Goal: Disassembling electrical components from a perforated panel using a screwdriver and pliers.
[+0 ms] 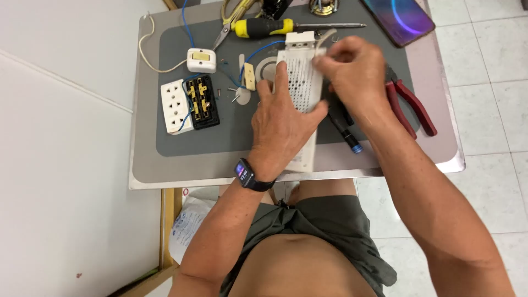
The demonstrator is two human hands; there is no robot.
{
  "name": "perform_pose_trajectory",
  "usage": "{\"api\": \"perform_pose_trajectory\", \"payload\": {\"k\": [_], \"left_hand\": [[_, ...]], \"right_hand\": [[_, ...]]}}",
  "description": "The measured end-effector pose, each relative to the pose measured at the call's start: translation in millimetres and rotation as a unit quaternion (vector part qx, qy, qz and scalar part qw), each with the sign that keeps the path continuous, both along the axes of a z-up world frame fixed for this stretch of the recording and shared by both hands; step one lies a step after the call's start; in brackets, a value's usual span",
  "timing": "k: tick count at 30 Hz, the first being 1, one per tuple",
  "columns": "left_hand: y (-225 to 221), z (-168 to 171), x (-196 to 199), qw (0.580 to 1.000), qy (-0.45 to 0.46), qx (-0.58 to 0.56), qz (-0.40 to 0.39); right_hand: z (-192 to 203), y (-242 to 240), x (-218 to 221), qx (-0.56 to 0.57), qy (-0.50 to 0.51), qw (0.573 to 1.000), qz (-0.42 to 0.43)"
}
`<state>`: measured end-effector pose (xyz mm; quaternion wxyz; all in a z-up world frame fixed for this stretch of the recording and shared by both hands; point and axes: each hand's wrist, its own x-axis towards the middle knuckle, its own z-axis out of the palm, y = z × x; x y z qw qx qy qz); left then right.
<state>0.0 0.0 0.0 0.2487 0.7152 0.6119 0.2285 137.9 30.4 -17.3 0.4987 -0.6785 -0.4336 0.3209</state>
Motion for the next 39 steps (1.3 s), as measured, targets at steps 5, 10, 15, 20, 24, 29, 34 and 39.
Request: {"api": "perform_pose_trajectory", "payload": {"k": [5,10,15,20,24,29,34,39], "left_hand": [[-1.8,10.1,5.1,0.997,-0.054,-0.045,-0.014],[26.9,11.4,-12.7,0.984,-0.045,-0.163,-0.062],[123.5,-35.8,-46.2,0.972,0.171,0.160,-0.038],[183.8,-55.6,-49.1,0.954,0.258,0.118,-0.096],[201.4,-57.7,-58.8,0.923,0.141,0.278,-0.227],[165.2,-0.4,-38.4,0.963,-0.057,0.076,-0.251],[133.2,7.6,-21.7,0.951,-0.178,-0.091,-0.234],[125.6,0.9,-22.5,0.929,-0.204,0.040,-0.305]], "right_hand": [[5.9,-4.1,-0.3,-0.048,-0.016,0.999,0.015],[5.2,3.8,10.0,-0.086,0.090,0.992,0.032],[-2.7,7.4,25.6,-0.074,0.185,0.979,0.048],[-2.0,4.6,27.9,-0.089,0.197,0.976,0.038],[2.2,2.2,25.5,-0.115,0.170,0.978,0.032],[-11.6,7.4,20.7,-0.083,0.169,0.981,0.052],[-17.8,9.0,22.3,-0.041,0.129,0.989,0.056],[-16.0,7.3,23.7,-0.042,0.142,0.988,0.049]]}}
